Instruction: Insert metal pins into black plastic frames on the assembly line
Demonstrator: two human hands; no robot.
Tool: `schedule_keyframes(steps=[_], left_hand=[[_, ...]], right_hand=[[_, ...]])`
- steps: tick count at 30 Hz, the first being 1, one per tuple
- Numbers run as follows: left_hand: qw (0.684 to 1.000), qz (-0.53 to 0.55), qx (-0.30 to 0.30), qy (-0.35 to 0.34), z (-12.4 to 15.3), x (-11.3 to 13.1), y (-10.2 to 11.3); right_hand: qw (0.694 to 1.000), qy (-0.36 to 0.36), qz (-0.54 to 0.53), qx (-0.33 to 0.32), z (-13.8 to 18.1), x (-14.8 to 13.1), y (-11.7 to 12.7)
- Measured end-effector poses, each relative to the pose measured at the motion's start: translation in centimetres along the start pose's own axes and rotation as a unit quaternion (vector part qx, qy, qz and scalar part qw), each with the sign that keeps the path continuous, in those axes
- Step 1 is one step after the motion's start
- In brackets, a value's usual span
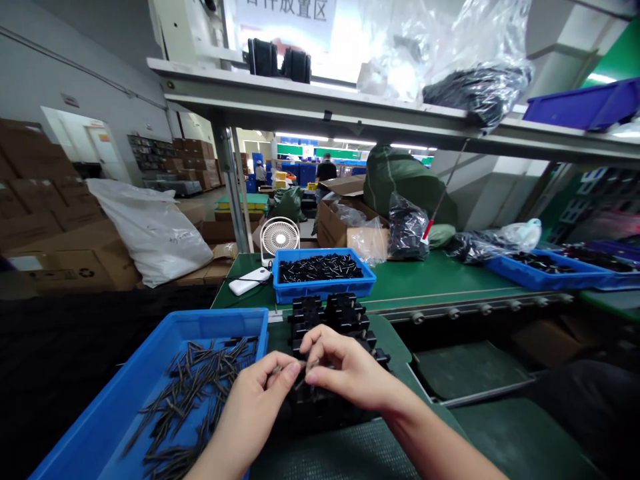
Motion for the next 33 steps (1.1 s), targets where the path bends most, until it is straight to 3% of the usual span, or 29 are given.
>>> schedule_keyframes(steps=[3, 5, 8, 11, 13, 15, 22, 27, 30, 33], left_hand=[[0.998, 0.007, 0.055, 0.002, -0.3, -0.4, 1.3], [0.996, 0.025, 0.091, 0.003, -0.3, -0.6, 2.1], [0.994, 0.042, 0.102, 0.02, -0.4, -1.1, 2.4], [0.995, 0.033, 0.089, 0.038, -0.5, -1.5, 1.9], [0.995, 0.026, 0.087, 0.046, -0.7, -1.7, 1.7], [0.995, 0.018, 0.083, 0.052, -0.9, -1.9, 1.5], [0.996, 0.006, 0.068, 0.062, -1.2, -2.1, 1.4], [0.995, 0.052, 0.056, 0.067, -1.3, -2.7, 1.0], [0.994, 0.082, 0.024, 0.071, -1.5, -3.1, 0.2], [0.994, 0.093, 0.001, 0.063, -1.6, -3.2, -0.5]], right_hand=[[0.998, -0.006, -0.051, -0.046, 0.4, -0.6, 0.0], [0.998, 0.017, 0.01, -0.055, 0.2, -1.0, 1.7], [0.97, 0.055, 0.235, 0.041, -0.9, -0.1, 8.0], [0.884, 0.033, 0.443, 0.145, -2.2, 3.0, 15.0], [0.863, 0.009, 0.482, 0.149, -3.0, 5.9, 17.9], [0.862, -0.001, 0.488, 0.139, -3.6, 8.3, 19.3], [0.856, -0.022, 0.505, 0.107, -4.4, 11.3, 19.1], [0.865, -0.043, 0.494, 0.08, -4.9, 10.4, 18.2], [0.882, -0.025, 0.467, 0.046, -5.0, 7.0, 15.3], [0.94, 0.031, 0.333, -0.063, -4.4, 2.7, 8.9]])
Point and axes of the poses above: each hand's wrist, its own z-axis away from the middle knuckle, its own y-axis out of the back of the hand, x = y × z, the point moved 8 cm from there along -z, towards the middle knuckle, and after that the axes turned 5 degrees about y, right-handed, at the moved point
